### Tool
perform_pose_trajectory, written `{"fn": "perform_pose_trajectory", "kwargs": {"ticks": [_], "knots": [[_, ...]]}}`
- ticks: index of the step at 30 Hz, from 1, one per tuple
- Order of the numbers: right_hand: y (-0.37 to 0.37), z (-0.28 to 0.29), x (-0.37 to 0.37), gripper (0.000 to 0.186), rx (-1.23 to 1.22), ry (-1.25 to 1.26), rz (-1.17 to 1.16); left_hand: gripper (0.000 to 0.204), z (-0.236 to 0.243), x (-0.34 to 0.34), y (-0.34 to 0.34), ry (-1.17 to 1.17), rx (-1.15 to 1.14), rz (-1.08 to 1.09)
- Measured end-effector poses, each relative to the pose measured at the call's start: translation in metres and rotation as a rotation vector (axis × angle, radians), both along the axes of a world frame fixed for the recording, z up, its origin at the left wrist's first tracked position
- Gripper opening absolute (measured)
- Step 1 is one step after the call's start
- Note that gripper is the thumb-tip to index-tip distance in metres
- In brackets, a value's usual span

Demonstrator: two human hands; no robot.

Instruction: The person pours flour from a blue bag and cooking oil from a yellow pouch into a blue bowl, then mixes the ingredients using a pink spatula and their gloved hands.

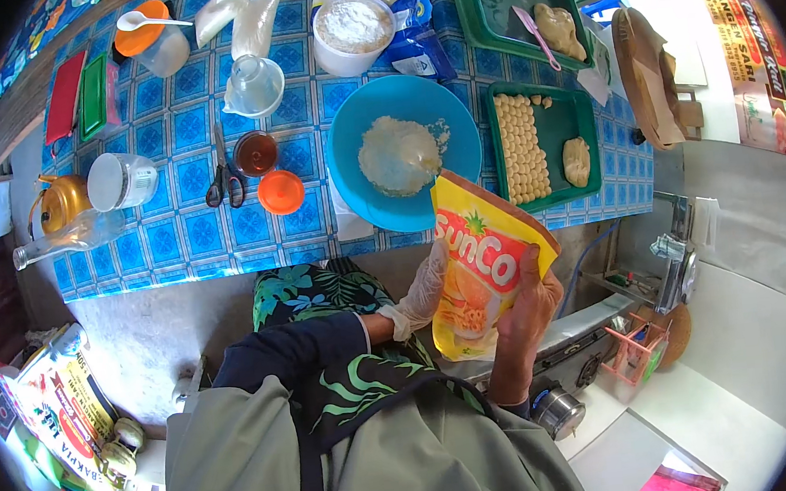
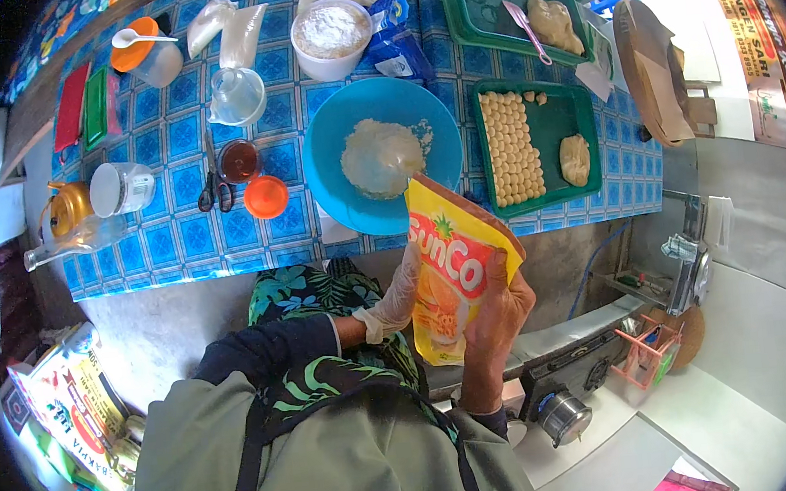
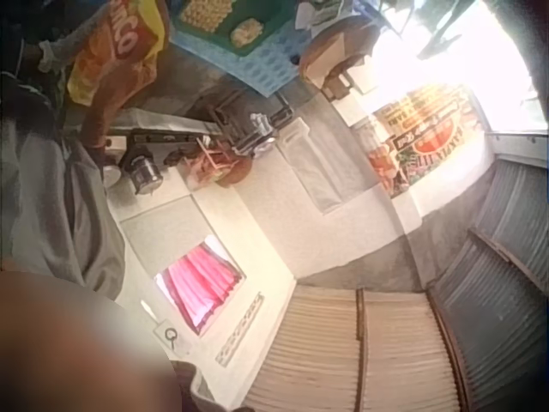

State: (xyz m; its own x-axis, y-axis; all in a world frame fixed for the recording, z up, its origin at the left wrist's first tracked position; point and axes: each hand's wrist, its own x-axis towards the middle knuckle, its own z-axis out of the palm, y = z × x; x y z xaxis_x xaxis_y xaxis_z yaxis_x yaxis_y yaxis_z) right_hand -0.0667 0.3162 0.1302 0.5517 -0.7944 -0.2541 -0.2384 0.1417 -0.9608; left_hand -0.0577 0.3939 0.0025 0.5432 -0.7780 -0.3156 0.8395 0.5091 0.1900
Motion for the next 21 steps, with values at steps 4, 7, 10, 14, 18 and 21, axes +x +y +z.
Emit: {"fn": "perform_pose_trajectory", "kwargs": {"ticks": [4,7,10,14,18,21], "knots": [[-0.001,0.0,-0.003,0.038,0.0,0.009,0.002,0.074,-0.002,-0.001,-0.001,0.001,0.0,0.0],[-0.002,-0.001,-0.005,0.038,0.01,-0.019,0.003,0.074,-0.004,-0.003,-0.001,-0.002,-0.005,-0.026],[0.001,0.002,-0.003,0.04,0.013,-0.013,-0.017,0.074,0.002,-0.002,0.001,-0.006,0.003,-0.034],[0.001,0.002,-0.004,0.04,-0.019,-0.001,-0.021,0.073,0.003,-0.003,0.002,-0.005,-0.002,-0.031],[0.004,0.003,-0.003,0.04,-0.016,0.01,-0.006,0.073,0.003,-0.002,0.003,-0.007,0.002,-0.016],[0.004,-0.001,-0.003,0.04,0.0,0.001,0.003,0.074,0.006,0.001,0.007,-0.009,0.006,-0.017]]}}
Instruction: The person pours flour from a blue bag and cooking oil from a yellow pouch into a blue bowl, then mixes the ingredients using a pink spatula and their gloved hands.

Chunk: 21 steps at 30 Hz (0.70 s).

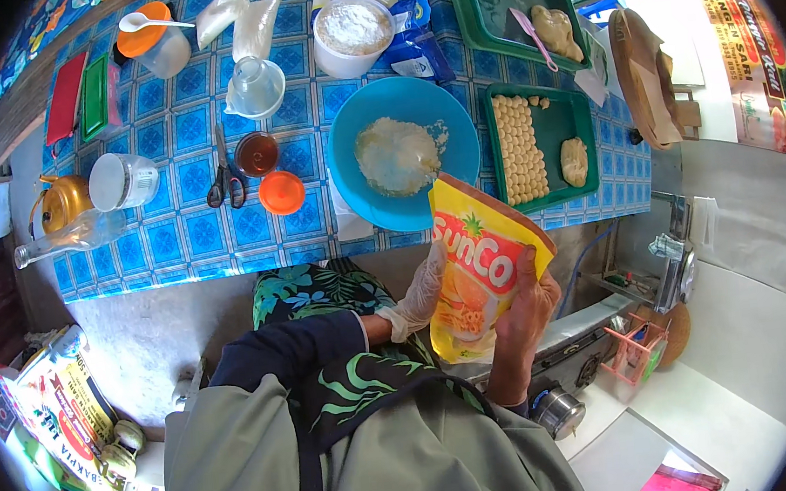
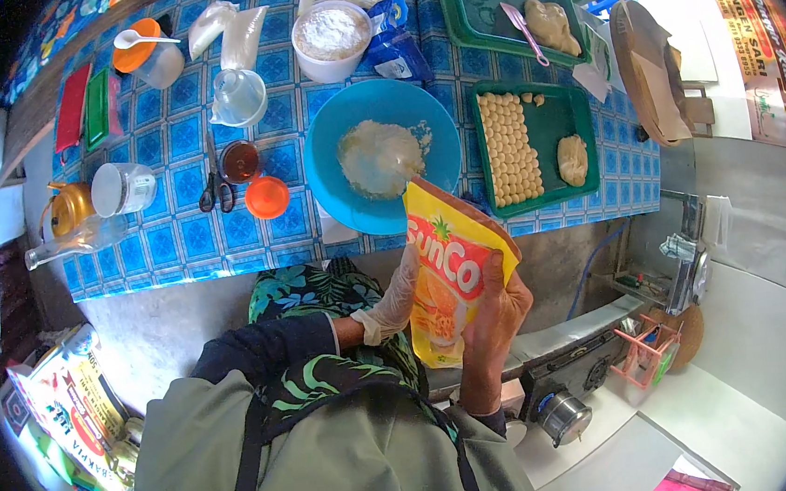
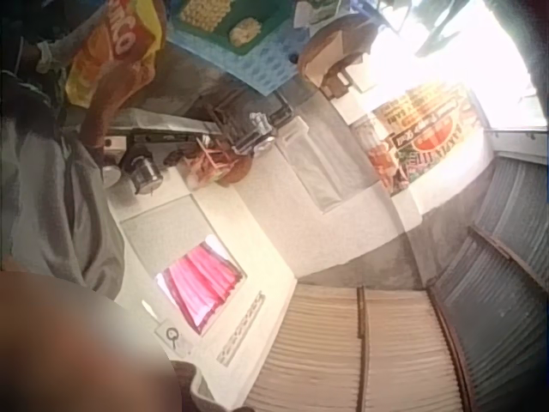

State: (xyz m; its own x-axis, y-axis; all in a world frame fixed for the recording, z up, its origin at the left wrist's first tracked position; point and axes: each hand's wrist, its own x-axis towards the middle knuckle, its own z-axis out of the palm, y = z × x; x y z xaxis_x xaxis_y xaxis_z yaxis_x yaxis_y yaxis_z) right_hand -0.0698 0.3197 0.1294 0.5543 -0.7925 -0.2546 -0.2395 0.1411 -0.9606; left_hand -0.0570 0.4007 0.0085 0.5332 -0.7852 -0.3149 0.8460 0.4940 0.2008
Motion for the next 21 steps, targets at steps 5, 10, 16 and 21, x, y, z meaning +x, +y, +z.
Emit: {"fn": "perform_pose_trajectory", "kwargs": {"ticks": [5,10,16,21], "knots": [[0.0,0.0,0.002,0.039,0.007,-0.009,0.03,0.074,0.001,0.002,0.002,0.029,-0.01,0.009],[0.002,0.0,0.001,0.041,-0.014,-0.04,0.028,0.071,-0.009,0.0,0.001,0.016,0.014,0.008],[0.005,-0.004,-0.013,0.041,-0.031,-0.081,-0.063,0.067,-0.015,0.003,0.006,-0.173,0.147,0.046],[0.012,-0.009,-0.036,0.044,-0.032,-0.231,-0.173,0.055,0.002,0.027,0.019,-0.662,0.385,0.035]]}}
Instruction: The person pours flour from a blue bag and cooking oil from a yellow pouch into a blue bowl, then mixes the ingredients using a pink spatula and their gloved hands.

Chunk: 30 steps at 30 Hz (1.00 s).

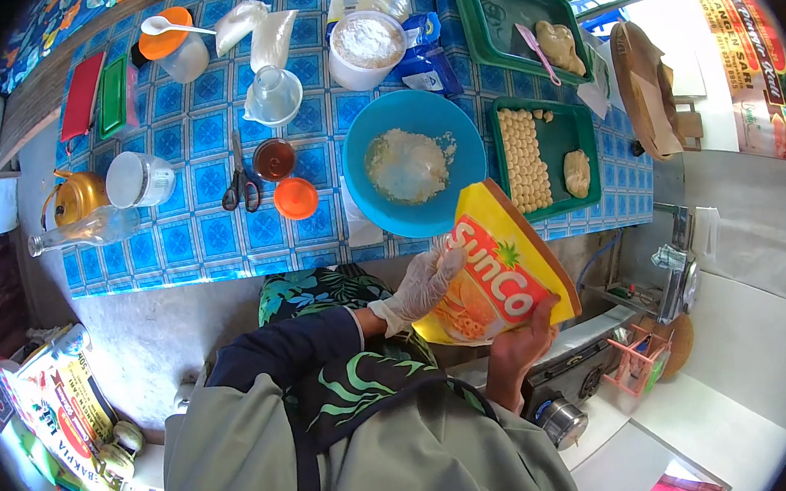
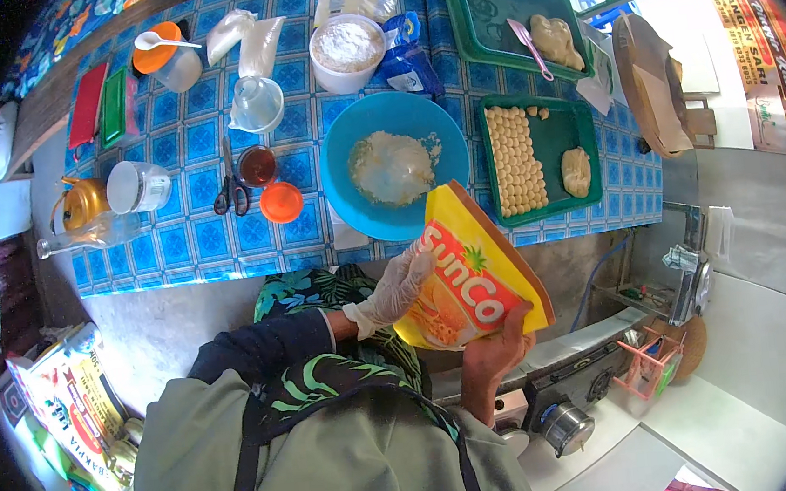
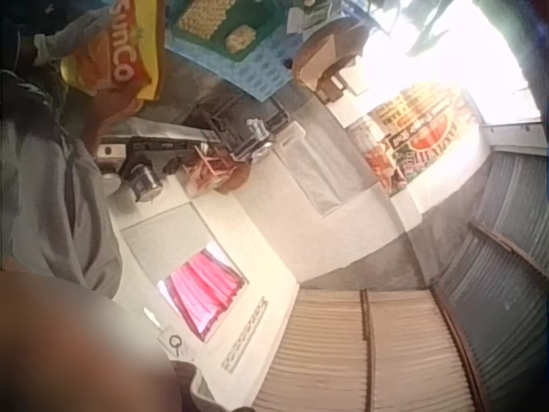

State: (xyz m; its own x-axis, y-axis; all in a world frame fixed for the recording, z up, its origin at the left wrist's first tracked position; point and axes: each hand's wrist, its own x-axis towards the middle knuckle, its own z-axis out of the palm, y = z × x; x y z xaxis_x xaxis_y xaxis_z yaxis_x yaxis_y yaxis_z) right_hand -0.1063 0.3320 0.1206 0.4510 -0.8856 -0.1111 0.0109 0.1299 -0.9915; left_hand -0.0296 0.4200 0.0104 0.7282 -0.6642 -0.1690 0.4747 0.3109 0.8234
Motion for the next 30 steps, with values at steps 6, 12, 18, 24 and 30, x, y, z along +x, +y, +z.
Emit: {"fn": "perform_pose_trajectory", "kwargs": {"ticks": [6,12,18,24,30], "knots": [[0.008,0.019,0.006,0.046,0.067,-0.127,-0.01,0.052,0.032,0.026,0.015,-0.162,-0.009,0.097],[0.03,0.053,0.062,0.046,-0.062,-0.148,0.19,0.054,0.06,0.061,0.042,-0.03,-0.177,0.217],[0.066,0.052,0.116,0.044,-0.079,-0.118,0.352,0.056,0.057,0.1,0.087,0.062,-0.148,0.31],[0.097,0.042,0.159,0.047,0.033,-0.066,0.372,0.057,0.048,0.124,0.12,0.18,-0.219,0.37],[0.119,0.04,0.189,0.05,-0.009,0.026,0.357,0.06,0.032,0.138,0.133,0.208,-0.214,0.401]]}}
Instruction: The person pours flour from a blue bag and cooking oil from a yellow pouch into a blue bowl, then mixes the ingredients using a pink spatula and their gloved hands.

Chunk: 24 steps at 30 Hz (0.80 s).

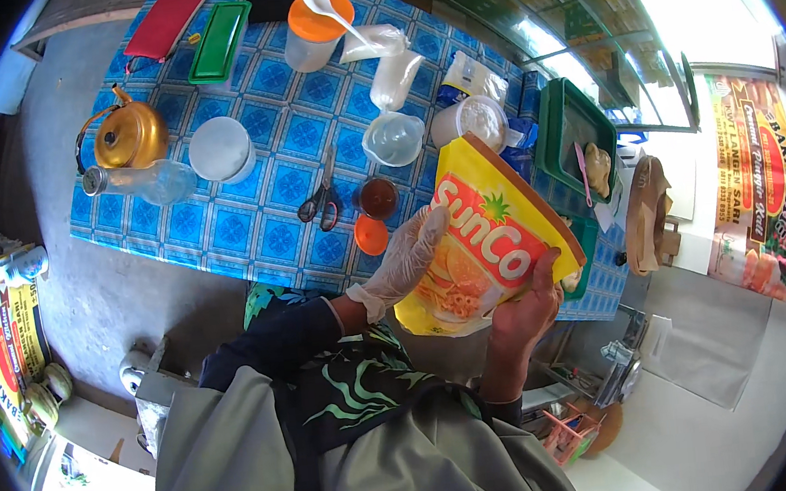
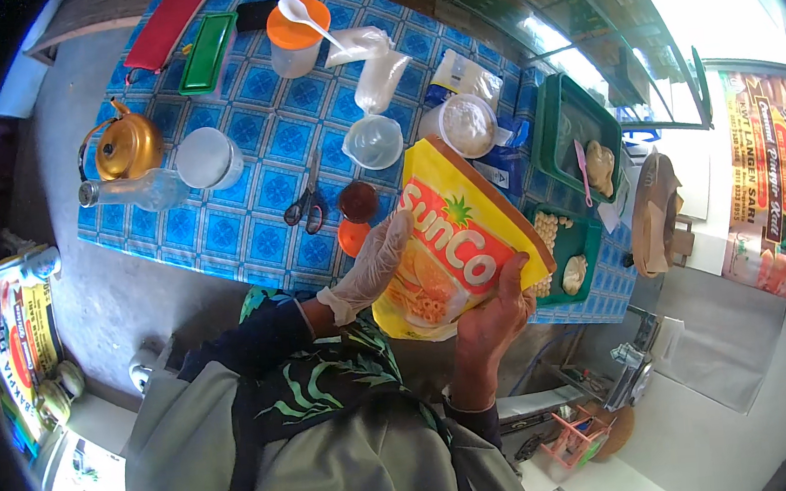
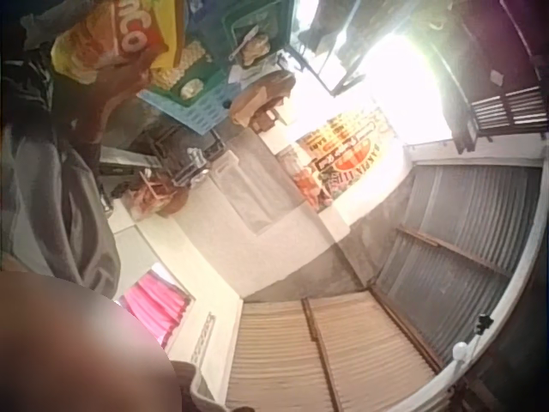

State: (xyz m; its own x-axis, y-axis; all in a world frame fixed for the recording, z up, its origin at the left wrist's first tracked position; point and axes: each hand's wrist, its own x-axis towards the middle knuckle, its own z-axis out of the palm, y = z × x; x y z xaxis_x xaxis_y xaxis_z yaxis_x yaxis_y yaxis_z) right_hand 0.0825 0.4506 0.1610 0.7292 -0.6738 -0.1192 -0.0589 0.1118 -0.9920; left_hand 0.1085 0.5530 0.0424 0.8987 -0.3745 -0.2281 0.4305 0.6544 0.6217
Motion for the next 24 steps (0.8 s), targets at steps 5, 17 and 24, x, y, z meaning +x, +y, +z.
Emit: {"fn": "perform_pose_trajectory", "kwargs": {"ticks": [5,17,24], "knots": [[0.01,0.002,0.012,0.047,-0.017,0.069,0.072,0.064,-0.01,0.01,0.01,0.011,-0.003,-0.045],[0.018,-0.006,0.035,0.047,-0.001,0.159,0.079,0.072,-0.024,0.021,0.01,0.082,-0.081,-0.055],[0.016,-0.014,0.045,0.046,0.013,0.134,0.118,0.074,-0.027,0.022,0.008,0.149,-0.125,-0.064]]}}
